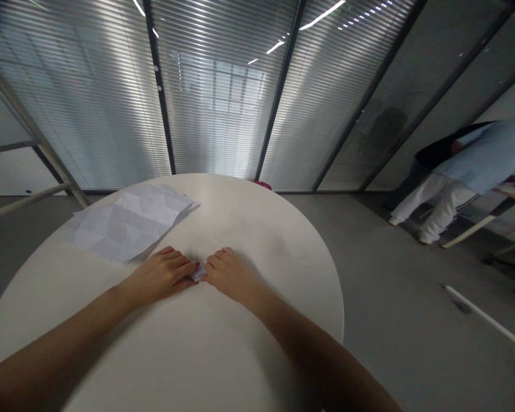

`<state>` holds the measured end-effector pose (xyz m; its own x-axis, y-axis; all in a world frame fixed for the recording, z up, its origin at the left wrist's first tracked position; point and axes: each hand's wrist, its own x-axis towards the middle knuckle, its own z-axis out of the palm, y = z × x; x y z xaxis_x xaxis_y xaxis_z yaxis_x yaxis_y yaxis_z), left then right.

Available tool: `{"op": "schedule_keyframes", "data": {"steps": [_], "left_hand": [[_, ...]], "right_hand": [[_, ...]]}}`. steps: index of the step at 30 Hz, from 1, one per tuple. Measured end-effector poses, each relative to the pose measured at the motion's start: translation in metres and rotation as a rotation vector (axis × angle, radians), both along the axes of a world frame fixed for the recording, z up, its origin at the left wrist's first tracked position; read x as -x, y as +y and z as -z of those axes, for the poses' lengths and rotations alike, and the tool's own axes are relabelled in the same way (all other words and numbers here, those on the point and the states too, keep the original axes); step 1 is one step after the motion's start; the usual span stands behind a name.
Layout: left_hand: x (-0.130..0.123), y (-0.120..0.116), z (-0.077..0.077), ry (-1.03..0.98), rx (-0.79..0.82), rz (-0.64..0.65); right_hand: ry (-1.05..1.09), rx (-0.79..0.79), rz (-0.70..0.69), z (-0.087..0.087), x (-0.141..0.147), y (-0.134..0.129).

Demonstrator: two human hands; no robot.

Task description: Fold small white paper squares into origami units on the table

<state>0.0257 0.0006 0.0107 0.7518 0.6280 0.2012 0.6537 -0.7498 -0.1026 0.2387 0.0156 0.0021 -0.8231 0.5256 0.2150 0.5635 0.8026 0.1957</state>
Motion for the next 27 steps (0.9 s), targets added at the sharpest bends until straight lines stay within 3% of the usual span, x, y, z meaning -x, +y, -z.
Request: {"op": "schedule_keyframes", "data": {"steps": [10,18,23,27], "left_hand": [[-0.003,0.002,0.013,-0.092,-0.139,0.031],[-0.004,0.003,0.013,-0.026,-0.271,0.12],[-0.004,0.001,0.011,-0.284,-0.138,0.016],[-0.003,-0.002,0.006,-0.627,0.106,-0.165]], "right_hand": [[0.037,-0.084,0.035,0.002,-0.003,0.005],[0.207,0.148,0.054,-0.002,-0.002,0.002],[0.276,0.195,0.107,0.001,0.003,0.002],[0.561,0.381,0.19,0.001,0.007,0.002]]}}
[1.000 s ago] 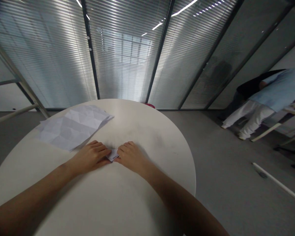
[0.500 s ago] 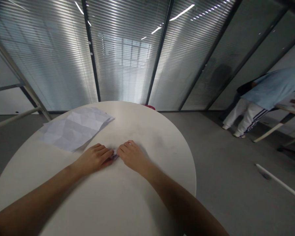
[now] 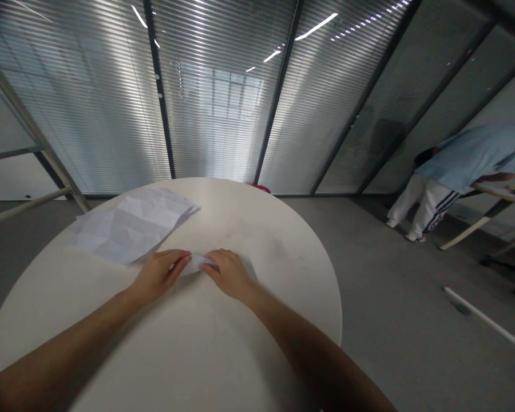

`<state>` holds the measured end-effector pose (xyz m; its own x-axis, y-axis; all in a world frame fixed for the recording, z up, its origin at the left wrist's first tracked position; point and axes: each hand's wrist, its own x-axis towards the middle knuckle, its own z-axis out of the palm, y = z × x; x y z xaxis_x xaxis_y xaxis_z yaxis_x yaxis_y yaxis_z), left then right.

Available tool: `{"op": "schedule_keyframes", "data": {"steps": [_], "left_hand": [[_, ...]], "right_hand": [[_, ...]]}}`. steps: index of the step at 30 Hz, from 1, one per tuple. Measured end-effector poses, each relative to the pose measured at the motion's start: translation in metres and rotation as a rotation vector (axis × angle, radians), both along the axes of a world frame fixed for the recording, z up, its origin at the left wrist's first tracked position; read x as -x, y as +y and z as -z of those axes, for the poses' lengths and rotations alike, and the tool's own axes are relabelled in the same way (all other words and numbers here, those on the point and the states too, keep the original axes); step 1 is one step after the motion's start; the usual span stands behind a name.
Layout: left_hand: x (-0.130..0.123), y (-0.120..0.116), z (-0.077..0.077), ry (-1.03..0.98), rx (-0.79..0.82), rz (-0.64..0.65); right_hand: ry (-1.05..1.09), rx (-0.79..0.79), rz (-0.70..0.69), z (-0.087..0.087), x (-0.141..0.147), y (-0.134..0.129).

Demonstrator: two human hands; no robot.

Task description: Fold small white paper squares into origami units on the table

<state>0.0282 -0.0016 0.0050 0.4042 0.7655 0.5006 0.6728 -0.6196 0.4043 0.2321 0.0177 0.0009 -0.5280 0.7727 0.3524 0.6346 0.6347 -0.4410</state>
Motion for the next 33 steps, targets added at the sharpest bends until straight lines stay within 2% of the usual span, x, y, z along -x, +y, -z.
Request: {"op": "schedule_keyframes", "data": {"steps": [4,8,11,14,17,25,33], "left_hand": [[0.0,-0.002,-0.007,-0.157,0.193,-0.007],[-0.004,0.001,-0.006,-0.295,0.314,-0.025],[-0.008,0.004,-0.001,-0.487,0.448,-0.006],[-0.01,0.007,0.002,-0.748,0.602,0.043],[-0.013,0.008,0.003,-0.894,0.631,0.055],[-0.017,0.007,0.004,-0.731,0.607,-0.019],[-0.011,0.006,0.003,-0.616,0.713,0.167]], "right_hand": [[0.346,0.231,0.101,-0.002,0.004,-0.002],[0.551,0.387,0.156,-0.002,0.009,-0.002],[0.674,0.464,0.09,0.001,0.011,-0.001],[0.779,0.477,-0.044,0.004,0.01,-0.001],[0.813,0.473,-0.099,0.007,0.011,-0.003],[0.874,0.521,-0.098,0.016,0.016,-0.004],[0.794,0.42,-0.102,0.014,0.01,0.001]]}}
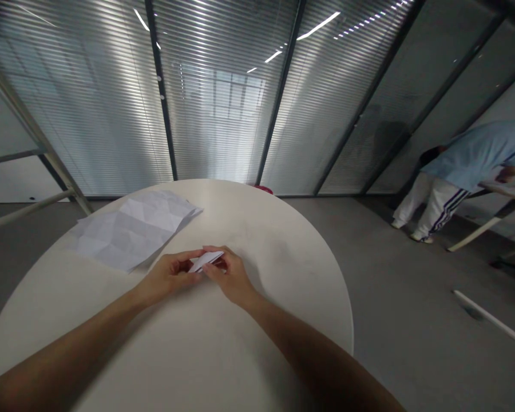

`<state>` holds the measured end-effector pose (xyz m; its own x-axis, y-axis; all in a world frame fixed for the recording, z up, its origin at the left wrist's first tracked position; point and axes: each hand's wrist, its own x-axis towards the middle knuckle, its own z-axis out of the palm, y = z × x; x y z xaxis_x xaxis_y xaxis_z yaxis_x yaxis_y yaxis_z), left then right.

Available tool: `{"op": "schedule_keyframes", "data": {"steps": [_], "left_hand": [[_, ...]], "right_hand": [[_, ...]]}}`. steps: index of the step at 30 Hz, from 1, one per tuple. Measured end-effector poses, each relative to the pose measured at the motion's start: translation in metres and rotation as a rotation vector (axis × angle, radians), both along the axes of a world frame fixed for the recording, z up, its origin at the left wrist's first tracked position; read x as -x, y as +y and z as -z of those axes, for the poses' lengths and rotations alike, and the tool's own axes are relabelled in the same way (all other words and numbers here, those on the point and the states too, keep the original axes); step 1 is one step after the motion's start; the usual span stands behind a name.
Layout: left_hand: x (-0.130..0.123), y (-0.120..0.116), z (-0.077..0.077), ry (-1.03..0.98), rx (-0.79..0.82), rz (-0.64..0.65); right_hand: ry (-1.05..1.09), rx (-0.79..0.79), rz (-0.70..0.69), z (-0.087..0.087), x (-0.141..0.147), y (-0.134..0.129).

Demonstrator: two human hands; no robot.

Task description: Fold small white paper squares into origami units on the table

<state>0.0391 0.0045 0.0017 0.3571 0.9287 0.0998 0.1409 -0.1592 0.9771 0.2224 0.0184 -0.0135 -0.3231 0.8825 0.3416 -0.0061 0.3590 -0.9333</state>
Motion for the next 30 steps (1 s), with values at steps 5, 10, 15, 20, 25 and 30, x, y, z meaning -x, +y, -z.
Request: {"op": "schedule_keyframes", "data": {"steps": [5,10,15,20,25,30], "left_hand": [[0.0,0.001,0.001,0.064,-0.002,-0.016],[0.0,0.002,0.003,0.009,-0.059,-0.012],[-0.003,0.002,0.002,-0.116,-0.064,-0.069],[-0.006,-0.003,0.0,-0.4,0.232,-0.163],[-0.001,-0.004,-0.005,-0.535,0.421,-0.064],[0.001,-0.005,-0.006,-0.494,0.377,-0.003]], "right_hand": [[-0.147,-0.139,0.003,-0.001,-0.001,-0.001],[-0.34,-0.359,0.061,-0.009,-0.001,-0.01],[-0.381,-0.408,0.153,-0.011,0.005,-0.014],[-0.193,-0.427,0.182,-0.014,0.005,-0.014],[-0.196,-0.471,0.207,-0.017,0.001,-0.014],[-0.194,-0.531,0.23,-0.014,0.0,-0.012]]}}
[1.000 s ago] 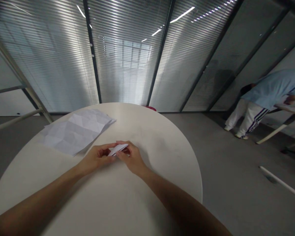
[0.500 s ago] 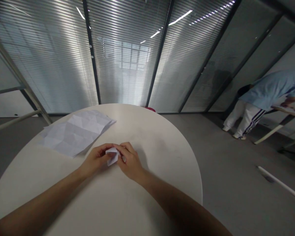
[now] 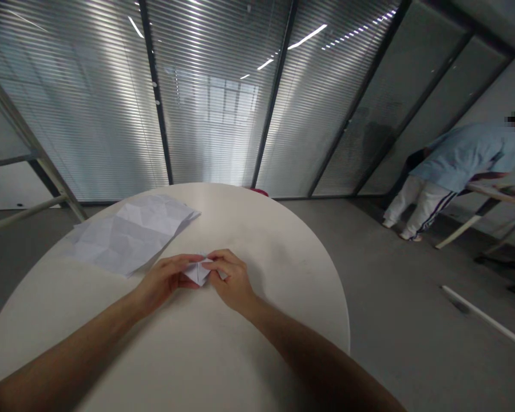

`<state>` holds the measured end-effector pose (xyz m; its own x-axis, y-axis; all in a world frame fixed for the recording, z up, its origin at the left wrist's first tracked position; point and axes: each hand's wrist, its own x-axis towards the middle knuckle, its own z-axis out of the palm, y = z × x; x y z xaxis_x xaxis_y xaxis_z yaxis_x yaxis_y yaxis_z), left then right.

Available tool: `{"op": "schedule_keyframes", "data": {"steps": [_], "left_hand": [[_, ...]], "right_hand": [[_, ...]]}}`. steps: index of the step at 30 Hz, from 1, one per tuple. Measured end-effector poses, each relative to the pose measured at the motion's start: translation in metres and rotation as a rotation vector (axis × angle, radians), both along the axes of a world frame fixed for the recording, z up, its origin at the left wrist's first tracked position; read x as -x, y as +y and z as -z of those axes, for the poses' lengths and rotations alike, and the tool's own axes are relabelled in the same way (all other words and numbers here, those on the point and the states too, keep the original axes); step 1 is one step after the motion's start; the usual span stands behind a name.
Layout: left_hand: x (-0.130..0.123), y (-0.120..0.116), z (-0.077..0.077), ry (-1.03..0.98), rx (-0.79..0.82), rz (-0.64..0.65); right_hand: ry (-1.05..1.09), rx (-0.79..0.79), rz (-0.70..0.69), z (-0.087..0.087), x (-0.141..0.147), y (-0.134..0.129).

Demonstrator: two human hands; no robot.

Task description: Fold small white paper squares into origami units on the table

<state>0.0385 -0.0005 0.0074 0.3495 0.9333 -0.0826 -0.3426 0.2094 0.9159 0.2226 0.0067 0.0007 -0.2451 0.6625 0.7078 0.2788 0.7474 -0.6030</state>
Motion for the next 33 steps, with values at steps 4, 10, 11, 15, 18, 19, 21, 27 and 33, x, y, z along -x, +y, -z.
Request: {"op": "schedule_keyframes", "data": {"steps": [4,10,11,15,18,19,21,27,33], "left_hand": [[-0.002,-0.002,0.002,0.092,-0.077,-0.048],[0.006,-0.001,0.001,0.12,-0.143,-0.024],[0.007,-0.001,0.001,0.122,-0.152,-0.019],[0.011,-0.001,0.001,0.105,-0.182,0.052],[0.011,-0.001,0.002,0.096,-0.201,0.093],[0.011,-0.001,0.001,0.099,-0.211,0.099],[0.01,-0.001,0.0,0.114,-0.24,0.104],[0.01,-0.003,-0.002,0.19,-0.26,0.102],[0.009,-0.004,0.0,0.28,-0.259,0.06]], "right_hand": [[-0.032,-0.031,-0.058,-0.002,0.0,0.0],[-0.07,0.035,-0.137,-0.005,-0.003,0.002],[-0.06,0.059,-0.147,-0.005,-0.003,0.003],[0.023,0.165,-0.217,0.0,-0.004,0.006],[0.081,0.244,-0.256,0.003,-0.006,0.006],[0.084,0.261,-0.258,0.003,-0.006,0.006],[0.073,0.276,-0.255,0.003,-0.007,0.005],[0.077,0.257,-0.242,0.001,-0.009,0.002],[0.132,0.285,-0.232,0.0,-0.008,0.001]]}}
